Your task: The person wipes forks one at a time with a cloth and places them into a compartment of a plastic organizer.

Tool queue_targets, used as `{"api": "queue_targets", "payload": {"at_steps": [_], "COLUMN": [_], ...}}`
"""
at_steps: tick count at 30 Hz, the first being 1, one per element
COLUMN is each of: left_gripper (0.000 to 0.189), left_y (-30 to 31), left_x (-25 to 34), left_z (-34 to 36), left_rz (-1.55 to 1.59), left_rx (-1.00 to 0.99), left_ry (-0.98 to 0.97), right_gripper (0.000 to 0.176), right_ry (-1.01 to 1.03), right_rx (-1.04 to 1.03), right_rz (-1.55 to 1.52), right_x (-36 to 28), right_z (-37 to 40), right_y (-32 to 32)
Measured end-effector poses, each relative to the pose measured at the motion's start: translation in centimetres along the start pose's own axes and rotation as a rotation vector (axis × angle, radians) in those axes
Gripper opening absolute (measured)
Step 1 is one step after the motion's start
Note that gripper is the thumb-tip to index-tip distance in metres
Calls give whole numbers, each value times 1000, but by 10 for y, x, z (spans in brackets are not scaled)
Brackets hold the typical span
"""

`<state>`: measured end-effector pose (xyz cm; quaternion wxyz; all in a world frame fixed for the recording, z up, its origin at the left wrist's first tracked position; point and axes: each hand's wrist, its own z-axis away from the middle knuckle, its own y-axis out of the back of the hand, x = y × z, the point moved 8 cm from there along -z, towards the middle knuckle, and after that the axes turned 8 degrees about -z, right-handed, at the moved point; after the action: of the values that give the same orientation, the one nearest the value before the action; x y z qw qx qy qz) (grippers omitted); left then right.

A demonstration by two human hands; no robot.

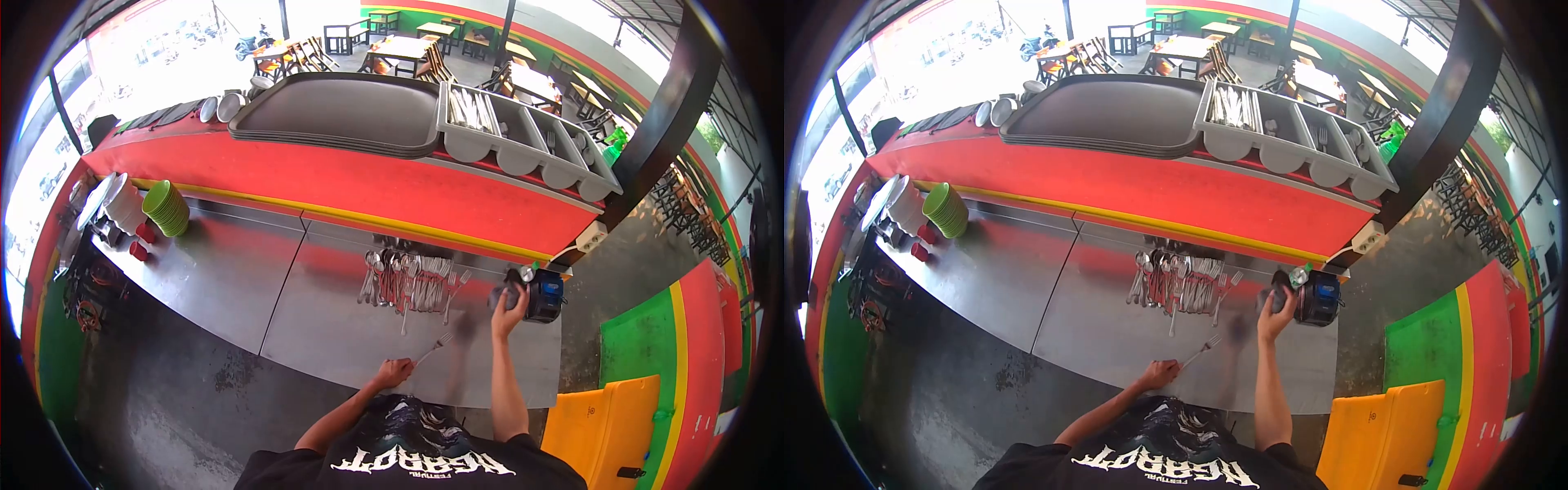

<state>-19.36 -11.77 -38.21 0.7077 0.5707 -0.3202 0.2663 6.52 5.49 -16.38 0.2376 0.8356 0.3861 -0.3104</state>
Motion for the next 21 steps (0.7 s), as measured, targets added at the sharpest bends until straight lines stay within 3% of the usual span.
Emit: {"api": "queue_targets", "payload": {"at_steps": [5, 7, 9, 11, 14, 15, 17, 21], "left_gripper": [41, 42, 42, 43, 37, 34, 29, 26], "left_y": [-8, -10, -11, -5, 0, -6, -31, -22], "left_x": [-8, -10, -9, -4, 0, -6, -28, -14], "left_z": [-6, -7, -8, -5, -2, -3, -5, -3], "left_rz": [4, -34, -41, -18, 60, -151, -572, -519], "left_rx": [-60, -75, -73, -53, -57, -35, 11, -30], "left_ry": [42, 52, 49, 41, 91, 21, -123, -147], "right_gripper": [30, 33, 33, 31, 30, 32, 36, 50], "right_ry": [25, 127, 212, 185, 54, 39, 10, -12], "right_rx": [11, 67, -3, -105, -445, -598, -710, -796], "right_rz": [-220, -183, -124, -261, -324, -277, -241, 20], "right_x": [-86, -104, -112, -123, -112, -102, -59, -53], "right_z": [-34, -19, 14, 53, 136, 168, 236, 250], "right_y": [22, 24, 20, 7, -29, -39, -33, -36]}}
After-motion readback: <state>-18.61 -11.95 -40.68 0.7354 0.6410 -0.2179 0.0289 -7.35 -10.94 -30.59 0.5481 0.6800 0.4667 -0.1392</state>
